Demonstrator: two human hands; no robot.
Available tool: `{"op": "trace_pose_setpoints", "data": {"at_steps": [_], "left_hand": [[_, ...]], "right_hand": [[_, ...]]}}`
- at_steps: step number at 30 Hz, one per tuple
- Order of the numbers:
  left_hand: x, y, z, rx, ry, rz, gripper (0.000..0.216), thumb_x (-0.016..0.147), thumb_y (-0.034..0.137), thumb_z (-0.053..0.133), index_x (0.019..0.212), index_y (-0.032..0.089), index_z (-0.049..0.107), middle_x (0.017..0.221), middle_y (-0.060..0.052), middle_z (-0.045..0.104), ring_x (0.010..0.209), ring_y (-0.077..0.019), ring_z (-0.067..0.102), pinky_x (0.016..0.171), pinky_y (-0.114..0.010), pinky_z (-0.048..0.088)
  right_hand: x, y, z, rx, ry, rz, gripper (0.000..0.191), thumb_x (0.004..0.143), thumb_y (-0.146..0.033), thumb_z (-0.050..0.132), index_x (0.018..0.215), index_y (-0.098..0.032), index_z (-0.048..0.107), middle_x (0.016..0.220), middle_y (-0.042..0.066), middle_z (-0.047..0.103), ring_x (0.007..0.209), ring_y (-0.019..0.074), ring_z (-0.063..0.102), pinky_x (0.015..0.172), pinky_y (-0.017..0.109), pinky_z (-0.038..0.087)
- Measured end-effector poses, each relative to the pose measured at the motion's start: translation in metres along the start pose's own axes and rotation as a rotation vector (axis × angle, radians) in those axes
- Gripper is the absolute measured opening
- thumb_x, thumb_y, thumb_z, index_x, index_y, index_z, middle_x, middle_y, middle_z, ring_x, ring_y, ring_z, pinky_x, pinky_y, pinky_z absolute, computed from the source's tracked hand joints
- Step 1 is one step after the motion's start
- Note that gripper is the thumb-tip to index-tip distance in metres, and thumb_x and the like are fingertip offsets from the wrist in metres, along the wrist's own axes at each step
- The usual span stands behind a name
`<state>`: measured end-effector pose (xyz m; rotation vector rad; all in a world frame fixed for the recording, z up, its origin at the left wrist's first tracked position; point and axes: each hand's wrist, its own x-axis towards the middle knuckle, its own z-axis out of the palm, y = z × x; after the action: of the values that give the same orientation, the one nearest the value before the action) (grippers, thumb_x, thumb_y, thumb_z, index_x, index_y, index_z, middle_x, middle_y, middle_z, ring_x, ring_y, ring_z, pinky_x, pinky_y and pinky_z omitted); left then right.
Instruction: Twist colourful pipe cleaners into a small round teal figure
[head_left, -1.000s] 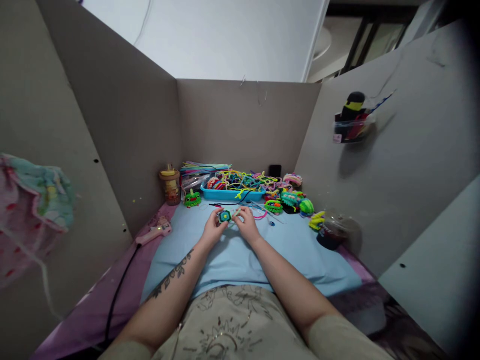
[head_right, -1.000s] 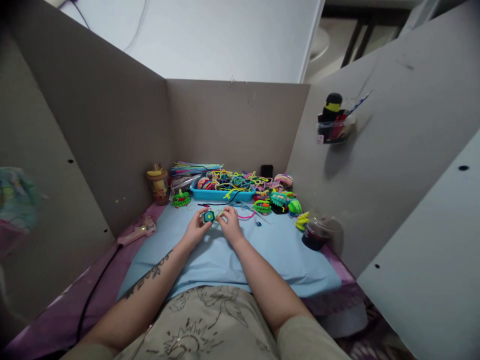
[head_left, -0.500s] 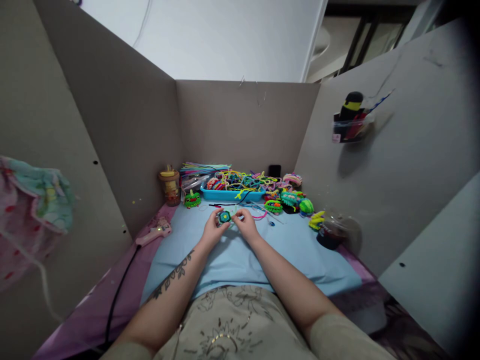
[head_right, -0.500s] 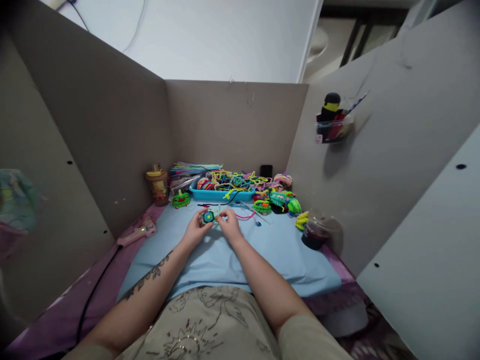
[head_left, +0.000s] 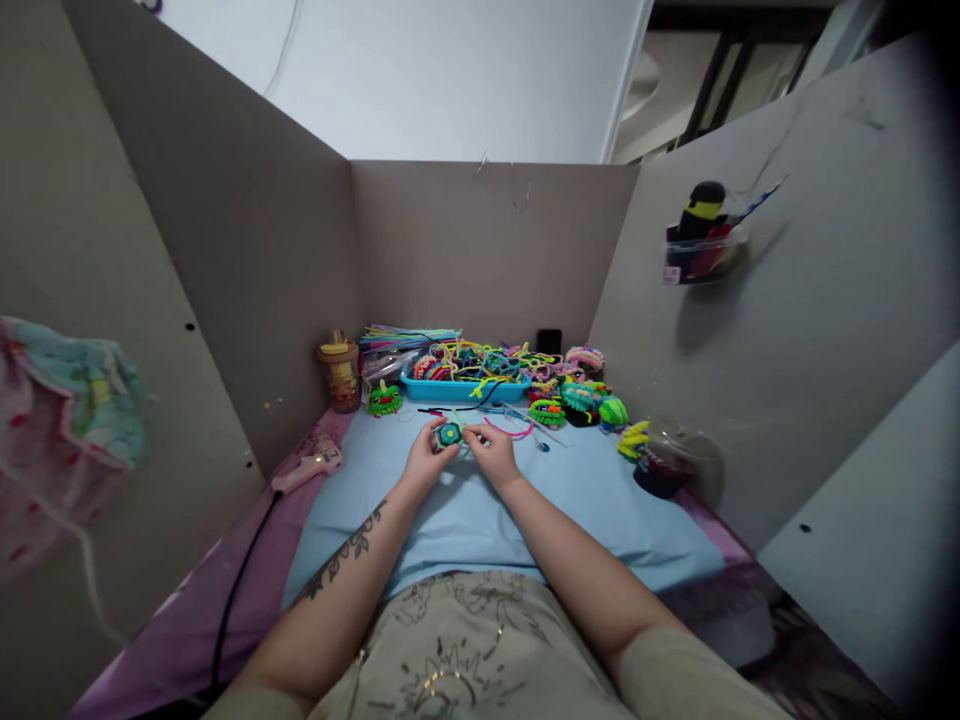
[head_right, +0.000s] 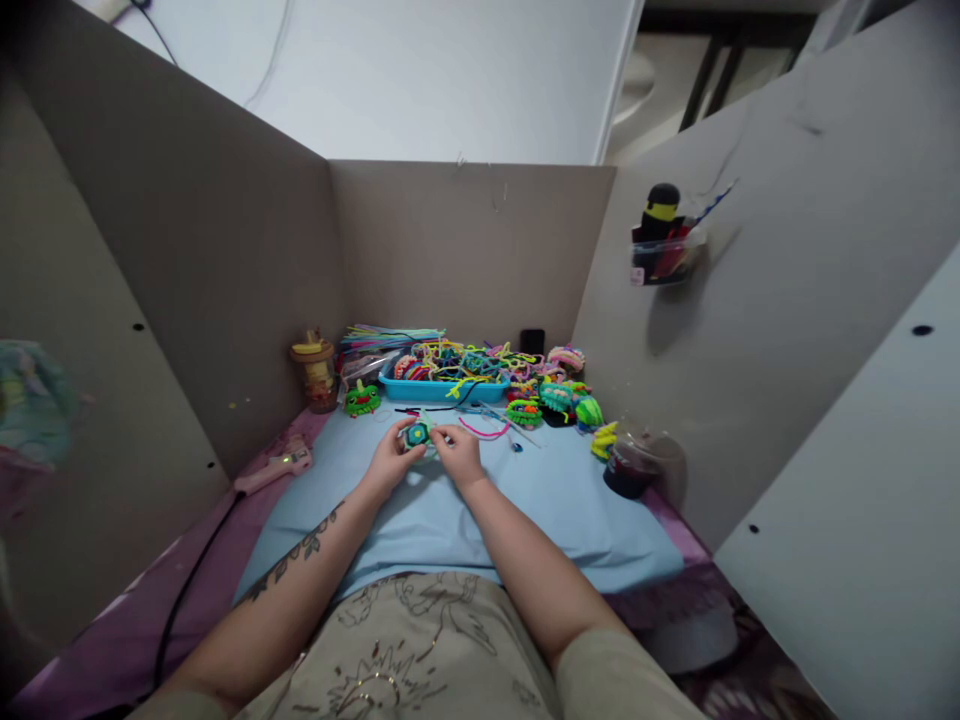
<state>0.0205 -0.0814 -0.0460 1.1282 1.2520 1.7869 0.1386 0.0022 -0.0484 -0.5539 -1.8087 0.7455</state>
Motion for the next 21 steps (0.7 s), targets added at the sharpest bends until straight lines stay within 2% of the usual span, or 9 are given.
{"op": "trace_pose_setpoints", "data": {"at_steps": [4,8,15,21], "left_hand": [[-0.0005,0.0027,-0.0006,-0.072,0.036,-0.031,0.069,0.058,0.028,0.077,0.118,0.015,0.046,0.090,-0.005,0.066,0.074,-0.0143,0.061,0.067,-0.024,0.047],[-0.0008,0.0033,-0.0022,-0.097,0.031,-0.045,0.070,0.058,0.028,0.077,0.118,0.016,0.045,0.087,-0.004,0.065,0.071,-0.0129,0.060,0.065,-0.023,0.046],[-0.0009,0.0041,-0.0003,-0.003,0.024,0.009,0.064,0.060,0.025,0.074,0.117,0.015,0.047,0.092,-0.004,0.063,0.071,-0.0117,0.058,0.062,-0.021,0.045],[0.0019,-0.0019,-0.0019,0.078,0.047,0.042,0.060,0.063,0.026,0.071,0.117,0.015,0.048,0.093,-0.006,0.064,0.076,-0.0146,0.059,0.065,-0.024,0.045]], "right_hand": [[0.0002,0.0002,0.0003,-0.017,-0.036,-0.085,0.014,0.078,-0.026,0.057,0.081,-0.022,0.070,0.082,0.004,0.071,0.080,0.0193,0.062,0.075,0.033,0.047],[0.0013,0.0010,0.0009,-0.060,-0.061,-0.174,0.013,0.075,-0.017,0.059,0.082,-0.022,0.069,0.085,0.004,0.070,0.085,0.0196,0.059,0.086,0.037,0.042],[0.0013,0.0046,0.0029,-0.122,-0.152,-0.217,0.012,0.076,-0.013,0.052,0.071,-0.020,0.060,0.081,0.005,0.064,0.085,0.0202,0.053,0.084,0.037,0.039],[-0.0013,0.0063,0.0039,-0.107,-0.177,-0.094,0.010,0.075,-0.013,0.050,0.073,-0.020,0.057,0.077,0.004,0.056,0.081,0.0198,0.051,0.077,0.034,0.042]]}}
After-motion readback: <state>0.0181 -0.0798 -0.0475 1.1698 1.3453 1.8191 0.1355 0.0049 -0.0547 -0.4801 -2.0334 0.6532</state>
